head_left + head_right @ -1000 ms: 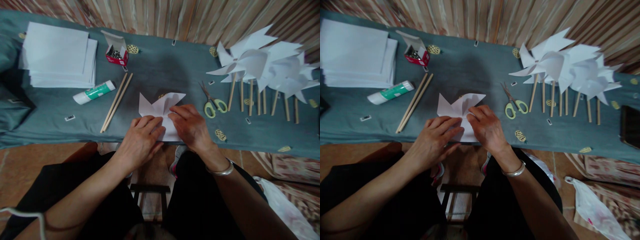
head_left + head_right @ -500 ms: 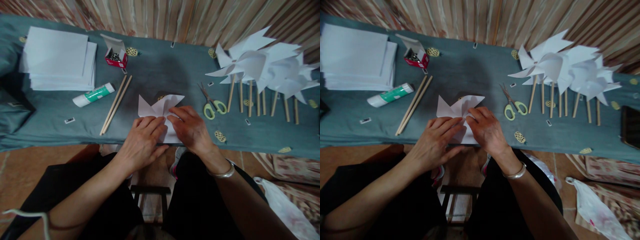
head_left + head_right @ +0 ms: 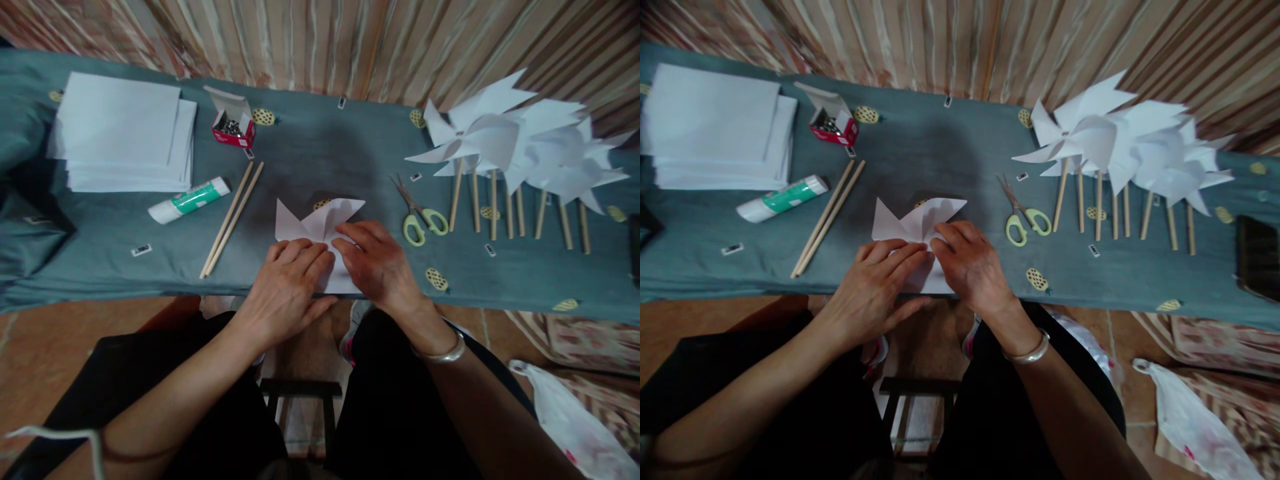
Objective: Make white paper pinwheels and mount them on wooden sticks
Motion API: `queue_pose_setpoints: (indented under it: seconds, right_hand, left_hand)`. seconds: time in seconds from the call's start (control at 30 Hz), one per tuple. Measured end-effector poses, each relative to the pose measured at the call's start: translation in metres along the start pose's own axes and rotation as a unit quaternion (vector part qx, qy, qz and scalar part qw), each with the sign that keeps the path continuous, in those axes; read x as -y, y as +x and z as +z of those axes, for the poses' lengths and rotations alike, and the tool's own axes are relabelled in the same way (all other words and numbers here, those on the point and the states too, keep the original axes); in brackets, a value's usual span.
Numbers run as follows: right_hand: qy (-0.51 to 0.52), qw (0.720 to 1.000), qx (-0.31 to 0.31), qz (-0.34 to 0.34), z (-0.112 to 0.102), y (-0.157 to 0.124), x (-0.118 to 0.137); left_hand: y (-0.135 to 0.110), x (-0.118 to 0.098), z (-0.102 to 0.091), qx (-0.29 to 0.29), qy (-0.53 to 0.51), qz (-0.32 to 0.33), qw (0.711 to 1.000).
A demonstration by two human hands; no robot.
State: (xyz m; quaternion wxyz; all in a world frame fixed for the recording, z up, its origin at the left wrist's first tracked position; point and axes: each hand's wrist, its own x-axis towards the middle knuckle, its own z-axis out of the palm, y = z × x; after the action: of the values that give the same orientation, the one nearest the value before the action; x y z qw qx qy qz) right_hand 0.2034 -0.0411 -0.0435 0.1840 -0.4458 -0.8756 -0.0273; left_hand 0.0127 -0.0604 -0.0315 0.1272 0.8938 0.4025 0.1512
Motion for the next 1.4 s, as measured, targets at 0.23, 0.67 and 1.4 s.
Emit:
queue_pose_setpoints:
  seconds: [0.23, 0.67, 1.4]
  right_hand:
    - [0.01, 1.0, 0.008, 0.002, 0.0, -0.001, 0.0]
    - [-0.014, 1.0, -0.006, -0.004, 0.001, 0.0, -0.001]
    - [-0.008, 1.0, 0.0, -0.01, 0.0, 0.0, -0.001]
  left_hand:
    - [0.001, 0.001, -0.002, -0.009, 0.011, 0.0, 1.0]
    - [0.0, 0.01, -0.004, -0.035, 0.03, -0.025, 0.999]
    - [0.005, 0.01, 0.002, -0.028, 0.049, -0.009, 0.998]
